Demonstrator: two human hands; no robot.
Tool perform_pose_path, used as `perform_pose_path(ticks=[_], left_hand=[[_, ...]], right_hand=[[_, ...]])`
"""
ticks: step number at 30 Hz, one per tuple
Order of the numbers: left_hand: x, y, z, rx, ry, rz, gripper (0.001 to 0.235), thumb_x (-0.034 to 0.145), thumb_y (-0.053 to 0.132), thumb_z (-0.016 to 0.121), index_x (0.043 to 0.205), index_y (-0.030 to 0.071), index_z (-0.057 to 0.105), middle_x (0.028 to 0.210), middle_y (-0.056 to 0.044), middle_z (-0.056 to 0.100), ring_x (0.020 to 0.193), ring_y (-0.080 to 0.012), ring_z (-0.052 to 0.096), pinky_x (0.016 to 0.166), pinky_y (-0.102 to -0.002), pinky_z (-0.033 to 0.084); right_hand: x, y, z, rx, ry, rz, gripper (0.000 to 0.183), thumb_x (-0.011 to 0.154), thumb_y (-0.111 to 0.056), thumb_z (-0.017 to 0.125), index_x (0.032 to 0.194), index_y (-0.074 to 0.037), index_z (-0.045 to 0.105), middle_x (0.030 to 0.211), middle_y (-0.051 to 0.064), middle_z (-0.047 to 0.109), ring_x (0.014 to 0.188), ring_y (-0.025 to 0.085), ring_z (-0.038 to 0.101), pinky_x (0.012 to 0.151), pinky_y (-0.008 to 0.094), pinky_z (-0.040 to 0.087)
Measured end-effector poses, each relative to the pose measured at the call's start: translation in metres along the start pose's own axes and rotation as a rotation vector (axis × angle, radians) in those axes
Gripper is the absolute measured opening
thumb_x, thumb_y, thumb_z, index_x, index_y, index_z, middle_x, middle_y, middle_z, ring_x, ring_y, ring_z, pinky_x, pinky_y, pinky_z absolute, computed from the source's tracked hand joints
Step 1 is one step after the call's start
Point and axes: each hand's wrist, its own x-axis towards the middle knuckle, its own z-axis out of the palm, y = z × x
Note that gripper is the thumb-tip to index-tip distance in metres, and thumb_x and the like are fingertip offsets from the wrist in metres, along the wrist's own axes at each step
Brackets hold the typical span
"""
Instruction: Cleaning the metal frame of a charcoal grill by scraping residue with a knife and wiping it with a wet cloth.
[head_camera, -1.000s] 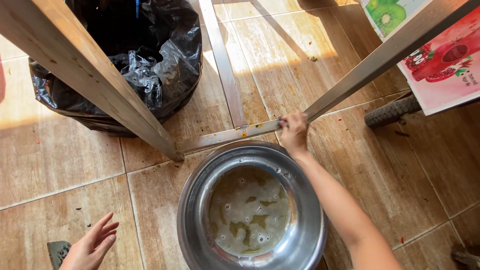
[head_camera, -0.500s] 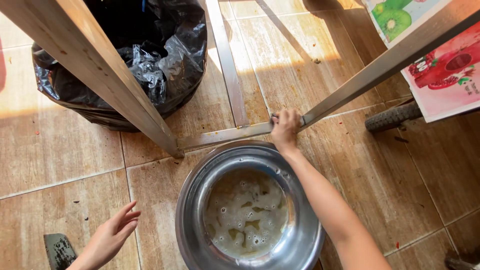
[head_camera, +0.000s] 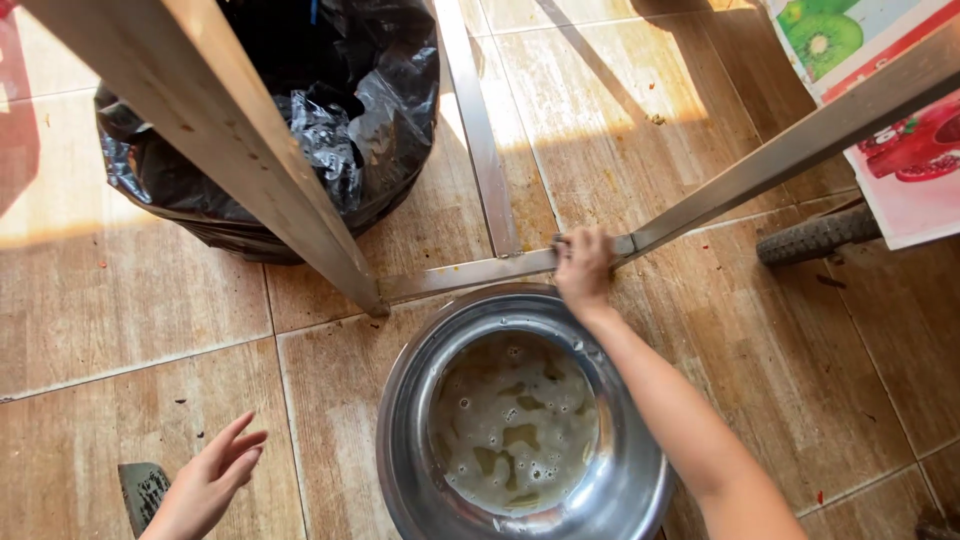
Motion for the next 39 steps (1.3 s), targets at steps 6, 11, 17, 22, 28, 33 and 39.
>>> perform_pose_path(ticks=[6,11,17,22,28,33,39], left_hand=[[0.007,-0.011,-0.004,-0.153,0.023,-0.092,0.061,0.103,0.009,0.054,0.162,0.02,0.041,0.148,-0.015,0.064,0.134,-0.0299,0.062,0.107,-0.046,0.052],[0.008,0.022,0.022,0.162,-0.053,0.121,0.063,0.099,0.017,0.059,0.159,0.025,0.041,0.145,-0.005,0.069,0.135,-0.0192,0.065,0.118,-0.038,0.049],[-0.003,0.024,0.009,0.066,-0.084,0.088,0.064,0.1,0.017,0.055,0.16,0.029,0.038,0.148,-0.003,0.067,0.139,-0.0172,0.062,0.12,-0.036,0.046],[0.003,-0.002,0.008,-0.14,-0.054,-0.071,0.061,0.102,0.013,0.055,0.161,0.022,0.039,0.148,-0.011,0.065,0.137,-0.0244,0.062,0.112,-0.043,0.053],[0.004,0.001,0.028,0.056,-0.119,0.078,0.062,0.1,0.018,0.057,0.159,0.028,0.04,0.146,-0.003,0.068,0.137,-0.0157,0.064,0.115,-0.034,0.049],[0.0,-0.014,0.006,0.056,-0.06,0.106,0.062,0.099,0.018,0.057,0.158,0.029,0.042,0.143,-0.002,0.072,0.133,-0.0151,0.067,0.113,-0.032,0.05],[-0.015,-0.012,0.002,0.024,-0.027,0.042,0.062,0.1,0.018,0.056,0.159,0.029,0.041,0.143,-0.002,0.071,0.131,-0.0146,0.067,0.107,-0.033,0.053]], right_hand=[[-0.004,-0.092,0.038,0.107,0.103,0.056,0.015,0.082,0.008,0.048,0.088,-0.006,0.05,0.093,0.013,0.051,0.087,0.03,0.045,0.076,0.041,0.037],[-0.008,-0.178,0.058,0.281,-0.18,-0.058,0.042,0.06,0.015,0.04,0.094,-0.008,0.048,0.099,0.009,0.048,0.092,0.025,0.04,0.078,0.034,0.037],[-0.003,-0.039,0.026,0.044,-0.03,-0.207,0.006,0.092,-0.001,0.053,0.096,-0.004,0.056,0.094,0.015,0.054,0.087,0.031,0.045,0.074,0.046,0.035],[-0.024,-0.098,0.049,0.104,0.0,-0.197,0.01,0.085,-0.003,0.041,0.09,-0.007,0.049,0.093,0.017,0.05,0.083,0.034,0.044,0.074,0.049,0.031],[-0.021,-0.225,0.057,0.284,-0.33,-0.207,0.043,0.068,0.021,0.036,0.1,-0.001,0.054,0.104,0.012,0.054,0.099,0.028,0.047,0.078,0.04,0.04],[0.001,-0.165,0.036,0.289,-0.281,-0.421,0.031,0.079,0.011,0.049,0.1,-0.007,0.06,0.1,0.012,0.061,0.091,0.029,0.054,0.078,0.039,0.037],[-0.008,-0.198,0.05,0.381,-0.297,-0.296,0.024,0.083,0.009,0.054,0.099,-0.006,0.064,0.104,0.008,0.062,0.099,0.029,0.052,0.083,0.039,0.041]])
